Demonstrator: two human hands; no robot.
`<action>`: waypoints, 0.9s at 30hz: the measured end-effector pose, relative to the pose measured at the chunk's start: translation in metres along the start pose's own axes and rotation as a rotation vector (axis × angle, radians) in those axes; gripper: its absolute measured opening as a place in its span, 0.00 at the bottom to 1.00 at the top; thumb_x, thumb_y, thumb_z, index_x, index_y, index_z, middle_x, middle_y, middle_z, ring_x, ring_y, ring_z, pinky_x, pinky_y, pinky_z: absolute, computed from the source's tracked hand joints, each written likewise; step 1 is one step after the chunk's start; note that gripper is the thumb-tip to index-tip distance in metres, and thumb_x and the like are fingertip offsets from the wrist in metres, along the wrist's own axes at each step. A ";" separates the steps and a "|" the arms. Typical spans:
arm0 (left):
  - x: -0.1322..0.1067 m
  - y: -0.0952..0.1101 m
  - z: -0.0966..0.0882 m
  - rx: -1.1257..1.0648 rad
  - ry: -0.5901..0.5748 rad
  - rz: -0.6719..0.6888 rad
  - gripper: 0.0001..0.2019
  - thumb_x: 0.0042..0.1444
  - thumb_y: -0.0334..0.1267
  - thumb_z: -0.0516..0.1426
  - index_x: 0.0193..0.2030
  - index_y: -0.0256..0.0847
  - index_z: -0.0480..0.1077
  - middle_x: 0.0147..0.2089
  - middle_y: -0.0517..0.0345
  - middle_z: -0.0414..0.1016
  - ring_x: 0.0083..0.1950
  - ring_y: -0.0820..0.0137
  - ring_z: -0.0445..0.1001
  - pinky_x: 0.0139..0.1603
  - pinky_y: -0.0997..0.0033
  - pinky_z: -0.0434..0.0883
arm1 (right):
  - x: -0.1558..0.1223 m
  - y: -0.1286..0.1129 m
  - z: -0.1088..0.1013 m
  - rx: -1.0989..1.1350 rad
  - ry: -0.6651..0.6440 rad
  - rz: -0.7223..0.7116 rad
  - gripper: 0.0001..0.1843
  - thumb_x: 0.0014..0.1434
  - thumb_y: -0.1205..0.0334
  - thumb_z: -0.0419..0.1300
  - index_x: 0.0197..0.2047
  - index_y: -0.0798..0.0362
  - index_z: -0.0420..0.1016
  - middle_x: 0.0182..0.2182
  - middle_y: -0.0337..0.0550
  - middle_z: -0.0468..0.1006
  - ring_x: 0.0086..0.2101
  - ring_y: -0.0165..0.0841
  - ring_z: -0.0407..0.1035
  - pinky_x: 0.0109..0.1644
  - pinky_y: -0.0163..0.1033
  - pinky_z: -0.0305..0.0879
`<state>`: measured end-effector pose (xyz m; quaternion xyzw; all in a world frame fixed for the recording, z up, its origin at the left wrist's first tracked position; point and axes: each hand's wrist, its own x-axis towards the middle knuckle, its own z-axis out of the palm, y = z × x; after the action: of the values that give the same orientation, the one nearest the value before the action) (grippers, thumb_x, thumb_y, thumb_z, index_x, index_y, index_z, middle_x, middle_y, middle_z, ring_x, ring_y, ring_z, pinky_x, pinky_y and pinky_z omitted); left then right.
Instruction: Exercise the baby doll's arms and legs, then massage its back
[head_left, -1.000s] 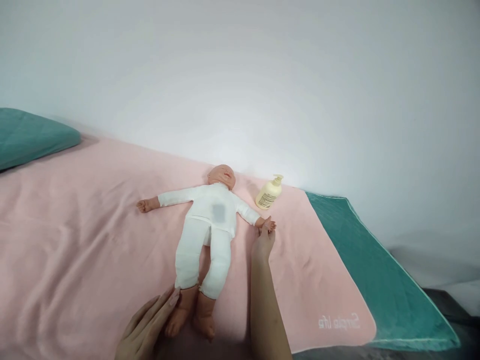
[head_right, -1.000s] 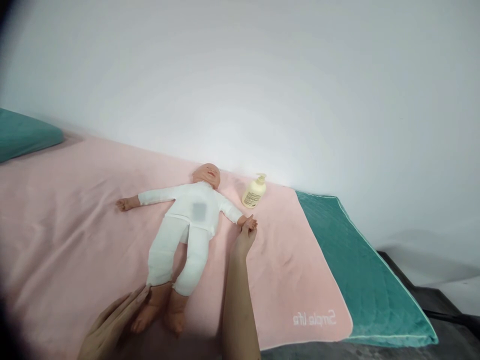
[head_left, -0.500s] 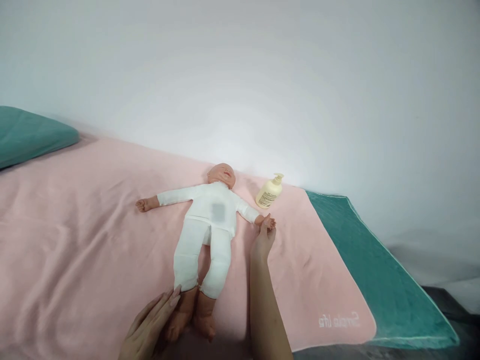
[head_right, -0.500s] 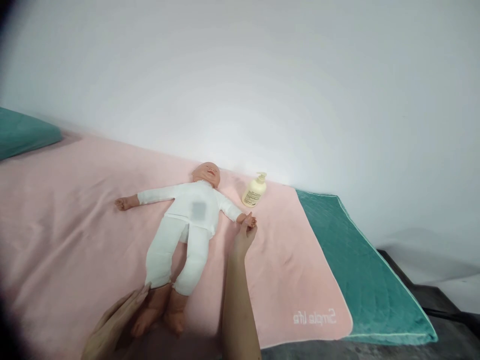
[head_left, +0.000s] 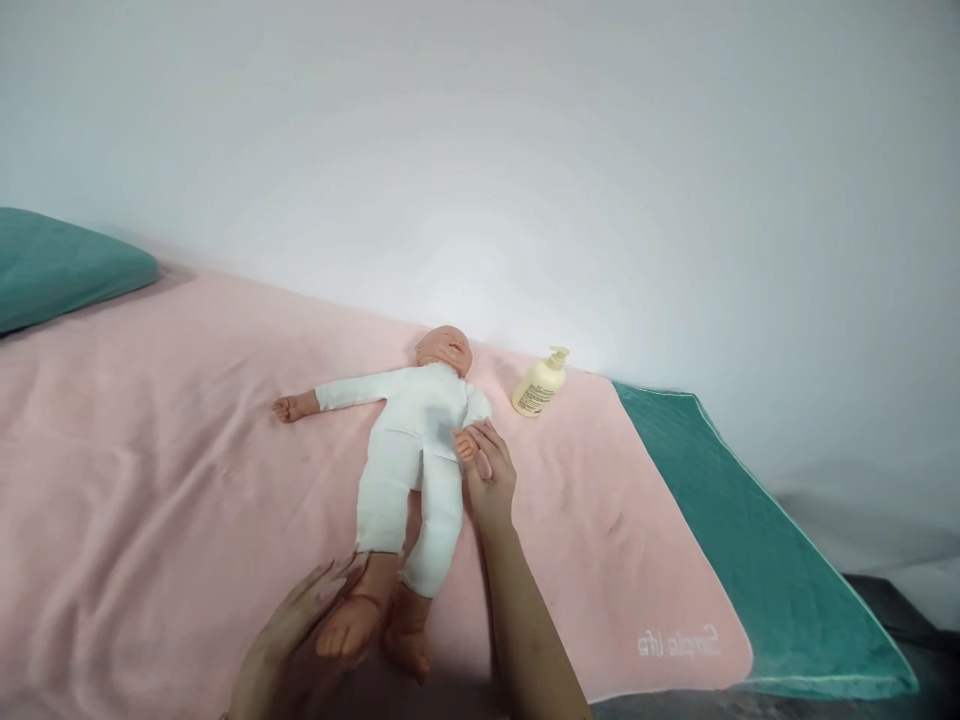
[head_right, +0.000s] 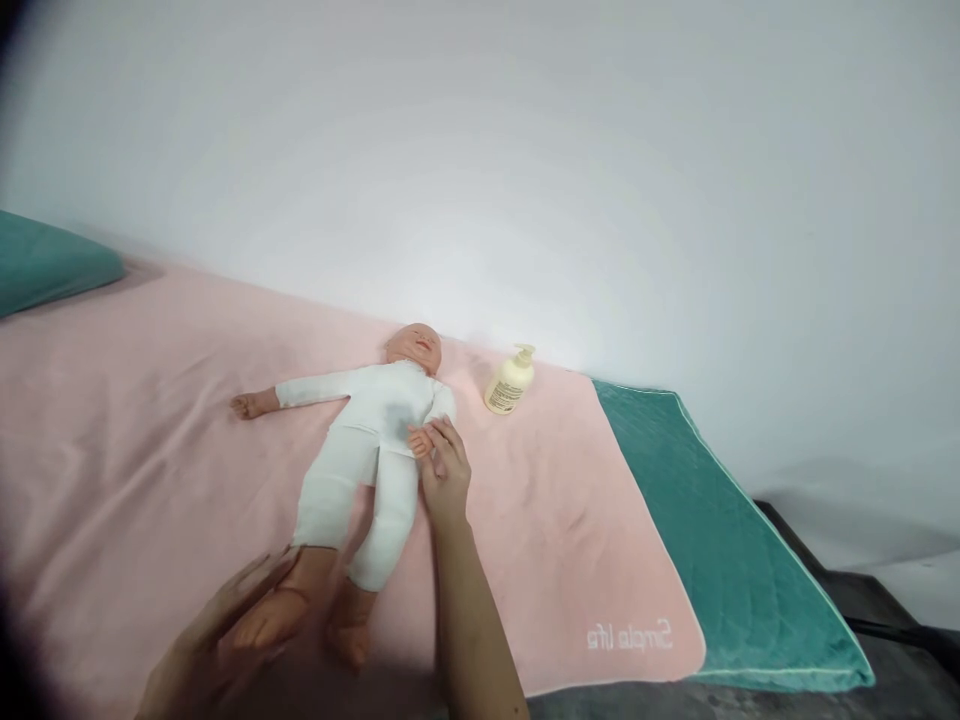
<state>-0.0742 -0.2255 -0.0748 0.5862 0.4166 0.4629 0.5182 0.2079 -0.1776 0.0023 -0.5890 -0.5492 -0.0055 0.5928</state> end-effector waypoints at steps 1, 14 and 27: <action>0.005 0.004 -0.001 0.037 -0.021 0.068 0.23 0.50 0.49 0.66 0.54 0.50 0.77 0.56 0.55 0.78 0.58 0.52 0.76 0.58 0.55 0.78 | 0.000 0.002 0.000 -0.006 -0.025 -0.008 0.16 0.64 0.61 0.60 0.53 0.47 0.80 0.55 0.48 0.78 0.61 0.40 0.68 0.67 0.53 0.64; 0.099 0.083 0.026 0.521 0.041 0.782 0.24 0.66 0.37 0.54 0.68 0.40 0.59 0.62 0.46 0.71 0.62 0.56 0.71 0.63 0.56 0.68 | 0.001 0.007 -0.001 -0.102 -0.217 -0.155 0.21 0.66 0.66 0.54 0.59 0.41 0.76 0.57 0.44 0.76 0.64 0.37 0.64 0.68 0.51 0.65; 0.085 0.088 0.012 0.472 0.035 0.708 0.24 0.66 0.38 0.55 0.68 0.43 0.60 0.62 0.49 0.71 0.62 0.56 0.70 0.61 0.57 0.70 | 0.008 -0.007 -0.005 0.246 0.294 0.384 0.22 0.61 0.54 0.62 0.56 0.53 0.71 0.55 0.51 0.76 0.55 0.38 0.71 0.63 0.50 0.66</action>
<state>-0.0426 -0.1563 0.0216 0.7876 0.2928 0.5143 0.1715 0.2096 -0.1779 0.0138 -0.5988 -0.3318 0.0884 0.7236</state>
